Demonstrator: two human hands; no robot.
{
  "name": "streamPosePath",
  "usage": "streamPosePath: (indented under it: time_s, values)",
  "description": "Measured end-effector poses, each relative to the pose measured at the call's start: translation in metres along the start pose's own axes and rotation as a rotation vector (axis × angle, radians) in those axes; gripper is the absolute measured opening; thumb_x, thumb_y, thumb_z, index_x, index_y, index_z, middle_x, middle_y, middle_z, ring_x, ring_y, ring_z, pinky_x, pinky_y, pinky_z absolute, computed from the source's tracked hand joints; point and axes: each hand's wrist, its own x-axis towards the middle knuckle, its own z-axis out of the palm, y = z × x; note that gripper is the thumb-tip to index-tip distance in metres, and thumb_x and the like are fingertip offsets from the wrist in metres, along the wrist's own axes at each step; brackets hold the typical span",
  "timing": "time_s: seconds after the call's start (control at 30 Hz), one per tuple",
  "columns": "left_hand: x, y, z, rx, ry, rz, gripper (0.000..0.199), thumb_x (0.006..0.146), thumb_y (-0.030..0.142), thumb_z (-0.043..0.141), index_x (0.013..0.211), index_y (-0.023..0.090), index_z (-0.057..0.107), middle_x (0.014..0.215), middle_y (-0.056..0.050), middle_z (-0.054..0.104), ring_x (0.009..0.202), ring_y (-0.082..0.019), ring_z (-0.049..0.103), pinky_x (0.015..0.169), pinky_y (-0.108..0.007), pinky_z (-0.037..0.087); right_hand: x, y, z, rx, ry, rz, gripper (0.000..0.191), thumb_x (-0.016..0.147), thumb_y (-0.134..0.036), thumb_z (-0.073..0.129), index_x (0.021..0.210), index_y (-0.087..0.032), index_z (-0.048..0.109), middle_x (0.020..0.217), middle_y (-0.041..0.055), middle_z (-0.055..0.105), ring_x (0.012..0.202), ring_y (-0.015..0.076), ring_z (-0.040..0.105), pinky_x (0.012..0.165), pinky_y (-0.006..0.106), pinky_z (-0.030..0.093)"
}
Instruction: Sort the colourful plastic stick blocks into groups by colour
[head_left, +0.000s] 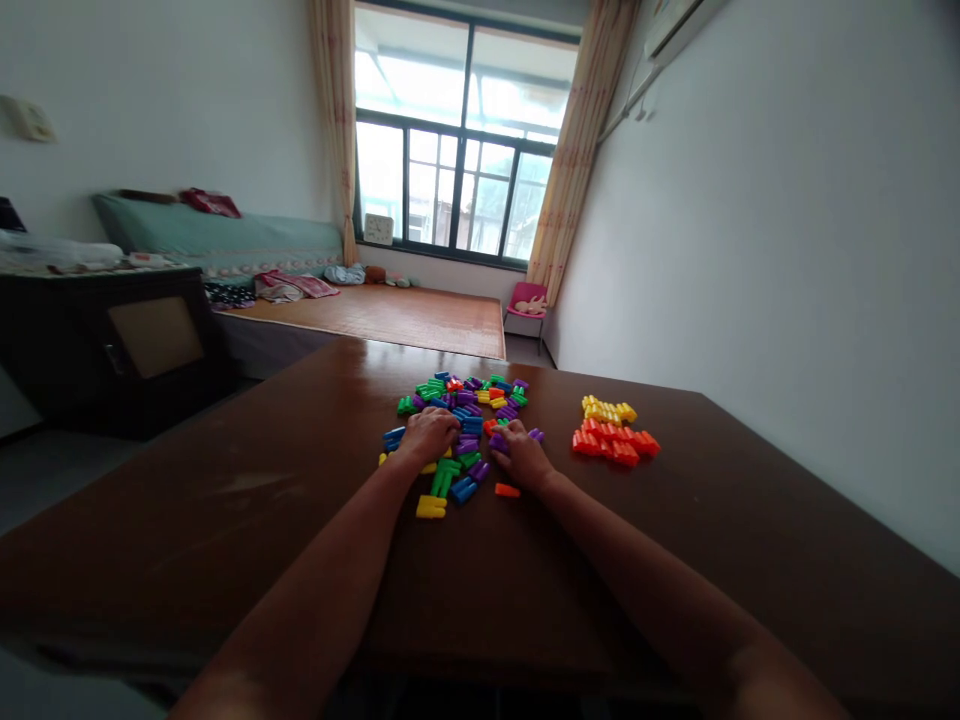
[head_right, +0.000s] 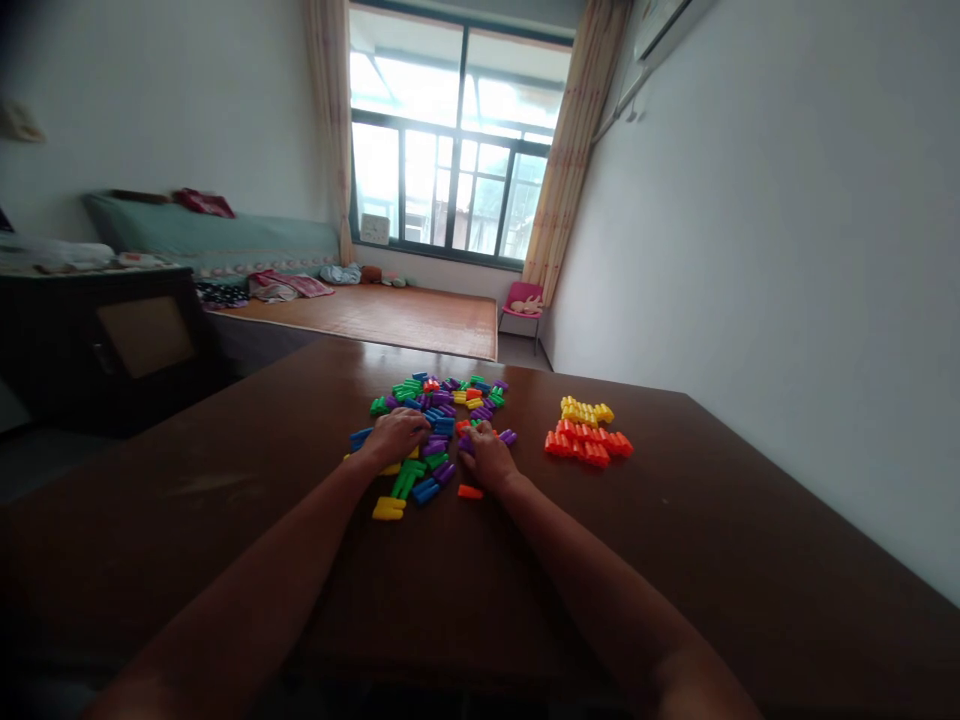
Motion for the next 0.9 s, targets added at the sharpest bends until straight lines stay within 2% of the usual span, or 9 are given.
streamPosePath:
  time_s: [0.13,0.27,0.4,0.5,0.57,0.63,0.77,0.9]
  values:
    - [0.001,0.0,0.0,0.036,-0.015,0.003,0.021,0.085,0.03,0.055,0.094,0.029,0.074,0.111,-0.002,0.071,0.109,-0.024,0.059,0.091,-0.036,0.045,-0.001,0.016,0.002,0.054,0.008,0.068,0.03,0.083,-0.031,0.064,0.11,-0.018,0.066,0.117,0.0119,0.055,0.096,0.0191,0.059,0.087,0.031,0.046]
    - [0.005,-0.006,0.001,0.028,0.002,0.021,0.024,0.084,0.027,0.054,0.098,0.028,0.074,0.112,-0.001,0.071,0.107,-0.022,0.061,0.091,-0.033,0.047,-0.01,0.023,-0.003,0.157,0.016,0.065,0.025,0.079,-0.028,0.067,0.102,-0.02,0.067,0.102,0.0066,0.063,0.088,0.0169,0.06,0.081,0.028,0.046]
    - [0.014,-0.015,-0.002,-0.047,0.12,0.029,0.027,0.086,0.024,0.05,0.098,0.024,0.073,0.114,-0.003,0.07,0.107,-0.021,0.063,0.093,-0.031,0.047,-0.033,0.044,-0.016,0.303,0.016,0.193,0.025,0.083,-0.035,0.062,0.102,-0.019,0.063,0.085,0.0036,0.065,0.074,0.0155,0.059,0.072,0.029,0.047]
    - [0.02,-0.017,-0.011,-0.132,0.227,0.023,0.028,0.086,0.022,0.048,0.099,0.022,0.073,0.112,-0.005,0.071,0.108,-0.021,0.063,0.096,-0.031,0.046,-0.058,0.073,-0.031,0.576,-0.01,0.307,0.029,0.084,-0.04,0.06,0.104,-0.019,0.061,0.084,0.0031,0.065,0.071,0.0141,0.058,0.065,0.027,0.049]
    - [0.023,-0.017,-0.017,-0.179,0.267,-0.017,0.028,0.085,0.021,0.049,0.099,0.021,0.073,0.111,-0.005,0.072,0.106,-0.021,0.065,0.095,-0.031,0.047,-0.076,0.095,-0.042,0.799,-0.011,0.342,0.036,0.083,-0.042,0.061,0.111,-0.021,0.059,0.09,0.0033,0.065,0.072,0.0134,0.059,0.063,0.026,0.05]
    - [0.025,-0.019,-0.023,-0.205,0.273,-0.088,0.028,0.083,0.021,0.05,0.099,0.02,0.073,0.108,-0.006,0.073,0.103,-0.022,0.066,0.091,-0.031,0.049,-0.09,0.114,-0.053,0.93,-0.01,0.374,0.044,0.079,-0.043,0.065,0.118,-0.023,0.058,0.092,0.0033,0.065,0.073,0.0127,0.06,0.063,0.025,0.05]
    - [0.028,-0.034,-0.035,-0.265,0.209,-0.265,0.029,0.078,0.023,0.054,0.099,0.019,0.074,0.094,-0.005,0.075,0.089,-0.022,0.069,0.074,-0.027,0.052,-0.106,0.139,-0.068,0.922,-0.06,0.422,0.057,0.068,-0.041,0.077,0.118,-0.02,0.06,0.092,0.0049,0.067,0.075,0.0135,0.06,0.059,0.023,0.045]
    - [0.022,-0.06,-0.049,-0.348,0.207,-0.387,0.026,0.071,0.025,0.058,0.09,0.016,0.074,0.082,-0.005,0.075,0.078,-0.02,0.068,0.061,-0.023,0.05,-0.108,0.149,-0.069,0.86,-0.064,0.461,0.057,0.061,-0.045,0.082,0.106,-0.016,0.063,0.087,0.0064,0.068,0.075,0.0154,0.06,0.057,0.023,0.043]
